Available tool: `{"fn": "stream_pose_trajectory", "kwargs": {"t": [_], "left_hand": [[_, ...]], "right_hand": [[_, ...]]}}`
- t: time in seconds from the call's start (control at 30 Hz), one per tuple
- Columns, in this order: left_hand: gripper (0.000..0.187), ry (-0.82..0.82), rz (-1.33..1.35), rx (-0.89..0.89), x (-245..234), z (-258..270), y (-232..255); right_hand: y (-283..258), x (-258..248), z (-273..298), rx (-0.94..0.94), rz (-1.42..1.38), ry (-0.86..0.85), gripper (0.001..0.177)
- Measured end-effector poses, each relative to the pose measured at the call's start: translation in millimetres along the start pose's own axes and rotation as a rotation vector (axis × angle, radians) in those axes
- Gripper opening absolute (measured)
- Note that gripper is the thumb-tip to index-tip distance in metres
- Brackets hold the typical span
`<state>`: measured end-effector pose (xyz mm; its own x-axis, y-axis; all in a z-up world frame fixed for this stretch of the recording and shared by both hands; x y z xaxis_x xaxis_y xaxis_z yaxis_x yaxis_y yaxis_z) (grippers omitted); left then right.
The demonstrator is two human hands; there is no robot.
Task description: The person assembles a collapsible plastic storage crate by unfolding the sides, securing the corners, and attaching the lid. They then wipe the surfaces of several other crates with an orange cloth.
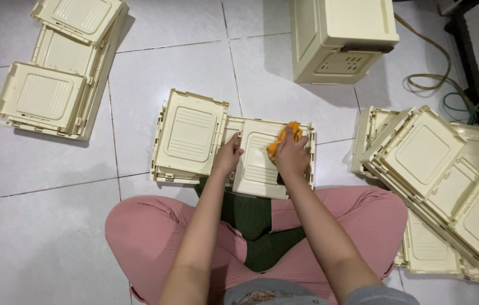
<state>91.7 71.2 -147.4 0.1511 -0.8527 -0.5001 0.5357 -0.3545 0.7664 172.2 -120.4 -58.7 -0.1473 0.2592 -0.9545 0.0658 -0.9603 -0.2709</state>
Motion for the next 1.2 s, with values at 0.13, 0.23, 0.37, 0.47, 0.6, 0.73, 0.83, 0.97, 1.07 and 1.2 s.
{"fn": "stream_pose_trajectory", "kwargs": {"t": [0.13,0.23,0.37,0.47,0.6,0.73,0.83,0.97,1.07,1.2], "left_hand": [[0.067,0.007,0.020,0.001,3,1,-5],[0.067,0.016,0.022,0.035,4,-1,-7],[0.067,0.001,-0.019,0.017,5,-2,-10],[0.068,0.007,-0.021,0.022,3,-2,-6],[0.066,0.006,-0.018,0.000,0,2,-7],[0.058,0.064,-0.011,-0.028,5,1,-15],[0.036,0.114,0.075,-0.020,18,-3,-23],[0.030,0.185,0.028,0.003,30,-10,-31],[0.030,0.183,0.039,-0.012,31,-13,-34],[0.031,0.193,0.054,0.015,28,-10,-36]], "right_hand": [[8,-4,40,-0.066,0.048,-0.122,0.049],[10,-9,70,-0.095,0.070,-0.179,0.048],[21,-18,108,-0.157,0.099,-0.259,0.048],[29,-24,121,-0.186,0.094,-0.292,0.050],[40,-30,119,-0.202,0.094,-0.389,0.048],[53,-45,102,-0.154,0.024,-0.556,0.041],[50,-55,89,-0.051,-0.120,-0.408,0.036],[31,-45,91,0.019,-0.203,-0.285,0.035],[-5,-32,111,-0.553,-0.062,0.153,0.033],[-14,-24,106,-0.522,0.058,0.122,0.053]]}}
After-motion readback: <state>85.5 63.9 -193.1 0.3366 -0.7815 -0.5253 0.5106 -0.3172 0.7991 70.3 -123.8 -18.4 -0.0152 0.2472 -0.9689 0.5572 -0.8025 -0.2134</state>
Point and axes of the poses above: each hand's wrist, its own z-axis away from the middle knuckle, its own x-axis out of the palm, y = z × x, the point moved 2 cm from there along -z, towards the middle knuckle, and after that the axes turned 2 degrees about y, right-handed, at the moved point
